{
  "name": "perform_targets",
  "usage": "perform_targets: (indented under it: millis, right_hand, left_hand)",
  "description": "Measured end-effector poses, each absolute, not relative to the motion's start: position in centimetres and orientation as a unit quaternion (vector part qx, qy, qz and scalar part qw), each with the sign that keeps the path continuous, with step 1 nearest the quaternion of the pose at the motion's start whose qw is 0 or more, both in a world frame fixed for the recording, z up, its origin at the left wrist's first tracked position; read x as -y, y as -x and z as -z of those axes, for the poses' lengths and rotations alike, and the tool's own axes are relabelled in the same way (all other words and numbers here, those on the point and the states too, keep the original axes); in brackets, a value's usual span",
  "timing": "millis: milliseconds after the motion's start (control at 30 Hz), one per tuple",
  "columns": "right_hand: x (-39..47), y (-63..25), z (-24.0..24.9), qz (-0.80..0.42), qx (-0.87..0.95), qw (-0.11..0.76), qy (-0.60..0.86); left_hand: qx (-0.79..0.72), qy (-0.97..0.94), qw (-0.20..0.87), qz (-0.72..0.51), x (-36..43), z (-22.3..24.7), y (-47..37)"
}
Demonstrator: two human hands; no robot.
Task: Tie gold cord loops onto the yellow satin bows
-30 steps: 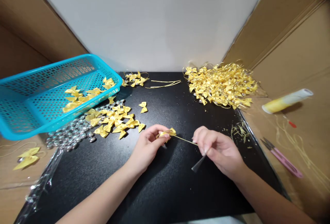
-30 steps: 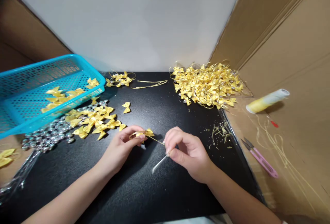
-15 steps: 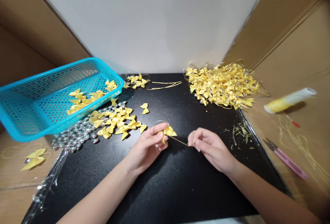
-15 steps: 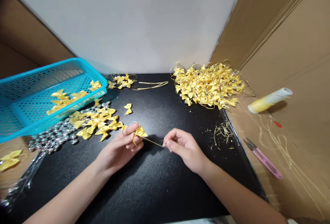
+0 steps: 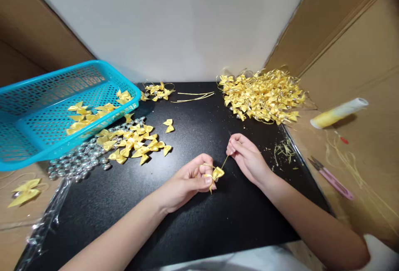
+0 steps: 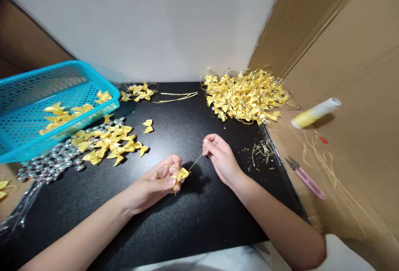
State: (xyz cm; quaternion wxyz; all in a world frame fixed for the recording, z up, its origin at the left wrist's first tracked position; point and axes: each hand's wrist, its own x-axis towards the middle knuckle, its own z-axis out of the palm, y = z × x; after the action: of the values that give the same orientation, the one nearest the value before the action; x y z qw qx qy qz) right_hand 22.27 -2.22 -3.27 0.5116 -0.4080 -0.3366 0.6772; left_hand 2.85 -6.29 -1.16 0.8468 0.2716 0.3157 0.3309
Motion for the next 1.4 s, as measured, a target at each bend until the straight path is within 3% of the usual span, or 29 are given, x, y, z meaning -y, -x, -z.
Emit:
perform_targets:
  millis: [367, 633, 800, 1033, 1267, 1400]
  right_hand:
    - [2.2, -24.0, 0.1, -0.778, 0.253, 0.494, 0.295]
    - [2.2, -23.2, 2.3, -0.757, 0.317, 0.378, 0.428]
    - [2.2, -22.4, 2.4, -0.727, 0.303, 0.429, 0.441]
    - [2.1, -22.7, 1.9, -0.691, 0.268, 0.542, 0.396]
    - [2.0, -23.1, 2.0, -0.695, 0.271, 0.531, 0.402]
    - [2.1, -24.0, 0.5, -0.739, 0.263, 0.525, 0.33]
  left_hand:
    - [-0.363, -0.365, 0.81, -0.281, 6.3, 1.4, -3.0]
    - [-0.317, -0.371, 0.818, -0.306, 6.3, 1.9, -2.3]
    - [-0.311, -0.358, 0.841, -0.26, 6.5, 2.2, -2.8]
    - [-0.303, -0.297, 0.858, -0.288, 6.5, 2.6, -3.5]
    - [-0.315, -0.282, 0.854, -0.303, 6.4, 2.3, -3.6]
    - [-0.351, -0.287, 0.814, -0.363, 6.2, 2.2, -3.6]
